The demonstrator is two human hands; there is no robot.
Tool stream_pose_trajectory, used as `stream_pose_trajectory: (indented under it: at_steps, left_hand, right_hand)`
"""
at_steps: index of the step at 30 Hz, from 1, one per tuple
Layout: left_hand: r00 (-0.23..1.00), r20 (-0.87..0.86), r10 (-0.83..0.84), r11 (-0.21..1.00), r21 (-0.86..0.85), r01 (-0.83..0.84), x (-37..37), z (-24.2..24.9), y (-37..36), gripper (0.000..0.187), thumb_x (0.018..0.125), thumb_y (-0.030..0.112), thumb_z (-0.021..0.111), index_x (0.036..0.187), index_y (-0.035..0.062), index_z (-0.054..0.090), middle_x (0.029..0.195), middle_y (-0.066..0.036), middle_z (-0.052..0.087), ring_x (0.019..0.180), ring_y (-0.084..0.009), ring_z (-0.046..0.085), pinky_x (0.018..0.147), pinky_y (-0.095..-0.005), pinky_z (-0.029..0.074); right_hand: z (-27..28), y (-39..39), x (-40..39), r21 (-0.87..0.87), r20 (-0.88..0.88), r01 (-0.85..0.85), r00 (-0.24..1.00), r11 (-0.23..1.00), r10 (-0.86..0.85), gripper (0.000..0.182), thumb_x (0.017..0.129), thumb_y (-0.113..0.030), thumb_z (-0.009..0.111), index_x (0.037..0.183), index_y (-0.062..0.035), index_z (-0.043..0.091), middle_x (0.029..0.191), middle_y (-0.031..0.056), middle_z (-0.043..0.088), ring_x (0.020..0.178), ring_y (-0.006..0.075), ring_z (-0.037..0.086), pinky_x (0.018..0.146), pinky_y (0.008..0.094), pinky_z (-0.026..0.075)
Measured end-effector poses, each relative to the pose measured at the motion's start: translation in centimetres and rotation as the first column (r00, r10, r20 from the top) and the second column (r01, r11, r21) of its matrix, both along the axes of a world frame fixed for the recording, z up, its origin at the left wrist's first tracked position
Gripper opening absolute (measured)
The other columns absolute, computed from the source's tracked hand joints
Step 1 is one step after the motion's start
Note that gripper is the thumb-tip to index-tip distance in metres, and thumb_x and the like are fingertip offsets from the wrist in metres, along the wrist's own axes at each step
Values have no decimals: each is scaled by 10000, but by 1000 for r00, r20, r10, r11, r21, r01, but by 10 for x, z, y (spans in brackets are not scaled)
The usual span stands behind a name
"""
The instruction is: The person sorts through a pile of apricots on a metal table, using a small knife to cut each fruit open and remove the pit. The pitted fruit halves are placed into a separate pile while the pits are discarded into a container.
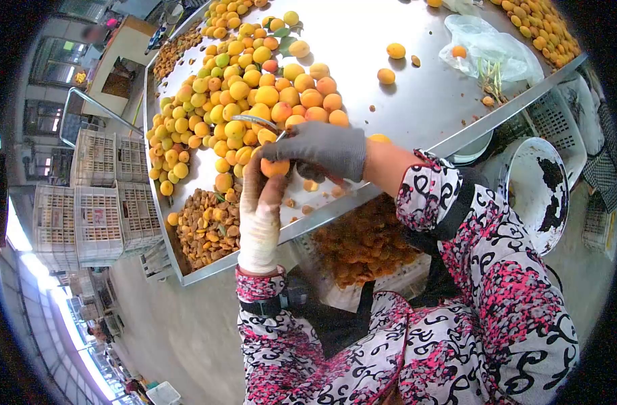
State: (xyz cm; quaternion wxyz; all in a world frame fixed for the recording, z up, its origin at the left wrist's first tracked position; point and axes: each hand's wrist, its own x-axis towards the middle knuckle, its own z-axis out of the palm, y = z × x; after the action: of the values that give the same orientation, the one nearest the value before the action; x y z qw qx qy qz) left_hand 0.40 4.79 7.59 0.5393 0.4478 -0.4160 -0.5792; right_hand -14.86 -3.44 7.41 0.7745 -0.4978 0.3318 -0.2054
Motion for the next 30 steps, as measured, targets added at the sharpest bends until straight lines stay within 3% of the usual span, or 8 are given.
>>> stream_pose_trajectory:
  at_steps: [6, 9, 11, 12, 19, 21, 28, 30]
  left_hand:
    - [993, 57, 102, 993, -61, -99, 3, 0, -1, 484, 867, 144, 556, 1295, -19, 402, 1194, -103, 515, 1115, -170, 484, 978, -302, 365]
    - [991, -2, 133, 989, -69, -133, 15, -1, 1, 477, 866, 148, 564, 1287, -15, 412, 1173, -109, 525, 1087, -180, 508, 970, -307, 373]
    - [987, 20, 161, 986, -50, -160, 19, 2, 2, 473, 861, 156, 571, 1275, -16, 419, 1150, -111, 537, 1060, -192, 530, 980, -315, 366]
    - [991, 20, 134, 990, -54, -133, 22, 3, 3, 475, 857, 175, 582, 1263, -17, 427, 1133, -106, 547, 1045, -188, 535, 964, -308, 374]
    - [988, 71, 138, 988, -85, -132, 34, -2, 3, 477, 836, 266, 612, 1197, -15, 474, 1010, -84, 598, 953, -151, 548, 864, -261, 397]
    - [988, 72, 133, 987, -95, -126, 35, -4, 2, 478, 836, 273, 613, 1196, -11, 477, 1004, -86, 601, 951, -153, 548, 864, -258, 395]
    - [988, 82, 134, 986, -108, -125, 35, -8, 1, 456, 841, 277, 604, 1183, -3, 492, 1015, -69, 601, 951, -139, 545, 866, -253, 389]
    - [983, 80, 166, 982, -108, -157, 31, -7, 1, 442, 844, 283, 600, 1169, -1, 504, 1020, -63, 598, 944, -138, 548, 852, -245, 396]
  right_hand:
    - [-2, -1, 4, -149, 18, -1, 1000, 989, 3, 314, 867, -364, 550, 804, -57, 571, 578, -15, 429, 467, 63, 409, 412, 202, 314]
    - [-1, -2, 5, -226, -212, 105, 965, 969, -154, 426, 878, -421, 525, 1012, -21, 587, 570, 66, 509, 492, 138, 496, 460, 283, 411]
    - [-4, 5, 1, -487, -196, 100, 956, 868, -220, 319, 892, -348, 540, 931, -35, 583, 633, 11, 522, 543, 87, 481, 510, 236, 392]
    - [-1, 9, -1, -596, -231, 33, 950, 803, -210, 312, 888, -341, 546, 949, -37, 576, 649, 64, 560, 579, 146, 532, 554, 274, 421]
    - [9, 25, -6, -682, -351, -198, 933, 704, -77, 313, 884, -339, 539, 957, -35, 566, 697, 184, 580, 641, 311, 588, 590, 378, 442]
    - [8, 26, -6, -686, -357, -219, 932, 694, -59, 414, 902, -440, 458, 923, -40, 561, 753, 202, 597, 730, 377, 591, 649, 447, 453]
    - [1, 36, 2, -625, -301, -117, 948, 772, -100, 352, 895, -360, 518, 991, -24, 562, 735, 202, 597, 700, 334, 603, 628, 400, 449]
    - [4, 39, 4, -595, -342, -139, 935, 791, -92, 436, 900, -448, 457, 893, -28, 576, 730, 204, 589, 720, 371, 592, 640, 441, 456]
